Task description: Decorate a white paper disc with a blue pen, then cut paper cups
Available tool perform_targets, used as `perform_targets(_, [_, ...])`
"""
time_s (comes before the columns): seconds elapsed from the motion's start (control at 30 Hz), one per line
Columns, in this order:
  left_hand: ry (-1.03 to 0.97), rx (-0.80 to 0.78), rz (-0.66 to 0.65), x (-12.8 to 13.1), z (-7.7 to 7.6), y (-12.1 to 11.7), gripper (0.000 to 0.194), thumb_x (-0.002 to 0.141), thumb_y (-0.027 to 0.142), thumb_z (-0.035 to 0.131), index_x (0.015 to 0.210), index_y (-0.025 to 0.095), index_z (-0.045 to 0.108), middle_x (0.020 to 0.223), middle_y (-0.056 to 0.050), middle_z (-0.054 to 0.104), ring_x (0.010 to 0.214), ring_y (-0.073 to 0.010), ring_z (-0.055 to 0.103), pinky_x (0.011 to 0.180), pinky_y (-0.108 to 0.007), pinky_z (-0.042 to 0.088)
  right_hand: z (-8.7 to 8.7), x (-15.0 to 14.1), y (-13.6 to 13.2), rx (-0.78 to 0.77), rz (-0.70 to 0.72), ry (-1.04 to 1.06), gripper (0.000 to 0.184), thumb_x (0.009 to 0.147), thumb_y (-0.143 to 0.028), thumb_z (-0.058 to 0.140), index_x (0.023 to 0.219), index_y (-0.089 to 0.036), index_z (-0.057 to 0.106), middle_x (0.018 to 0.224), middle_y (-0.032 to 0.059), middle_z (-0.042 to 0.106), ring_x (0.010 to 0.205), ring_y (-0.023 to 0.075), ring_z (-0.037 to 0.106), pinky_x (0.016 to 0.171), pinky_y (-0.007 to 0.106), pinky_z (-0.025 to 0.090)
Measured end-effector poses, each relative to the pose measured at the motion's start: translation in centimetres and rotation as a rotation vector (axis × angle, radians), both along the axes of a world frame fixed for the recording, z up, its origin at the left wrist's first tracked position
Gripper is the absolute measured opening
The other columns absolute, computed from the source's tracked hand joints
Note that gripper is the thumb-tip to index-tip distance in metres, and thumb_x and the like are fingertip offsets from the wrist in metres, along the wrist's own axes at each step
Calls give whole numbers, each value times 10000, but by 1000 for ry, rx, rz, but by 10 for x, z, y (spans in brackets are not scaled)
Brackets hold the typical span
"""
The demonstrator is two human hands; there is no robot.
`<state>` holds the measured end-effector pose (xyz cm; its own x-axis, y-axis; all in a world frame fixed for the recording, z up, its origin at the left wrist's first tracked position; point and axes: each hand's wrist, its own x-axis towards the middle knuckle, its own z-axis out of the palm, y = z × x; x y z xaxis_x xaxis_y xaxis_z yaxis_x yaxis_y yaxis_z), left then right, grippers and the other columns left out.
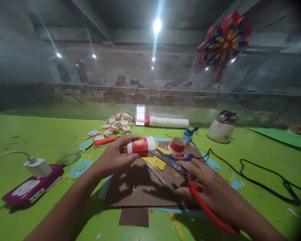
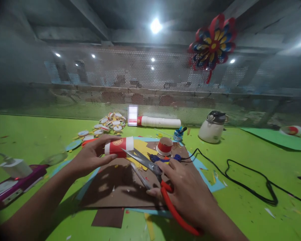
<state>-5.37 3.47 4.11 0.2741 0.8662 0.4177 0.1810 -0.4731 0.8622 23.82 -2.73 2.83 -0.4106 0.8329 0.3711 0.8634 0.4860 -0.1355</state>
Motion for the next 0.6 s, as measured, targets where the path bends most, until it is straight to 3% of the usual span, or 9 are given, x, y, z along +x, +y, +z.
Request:
perform_targets(0.2, [57,80,65,5,-2,-1,422,748,259,721,1160,218,639,1194,-88,583,1058,-253,610,919,-424,514,-5,-3,-2,49,-15,0,543,846,-428,649,1341,-227,553,1180,171,602,987,320,650,762,455,580])
perform_targets(0.43, [25,159,134,12,-11,0,473,736,222,714,1202,271,648,1232,-77,597,1079,-257,593,943,-429,495,-9,-13,-4,-16,-1,4,578,853,-402,652,1342,-116,539,1079,186,570,994,340,610,801,521,554])
perform_targets(0.6, [-21,60,161,22,-13,-3,628,723,207,702,1328,200,534,1229,-109,622,986,-241,657,918,-420,517,-10,-17,-5,53,-3,-21,596,833,-373,683,1341,-90,553,1015,178,574,939,340,619,786,540,547])
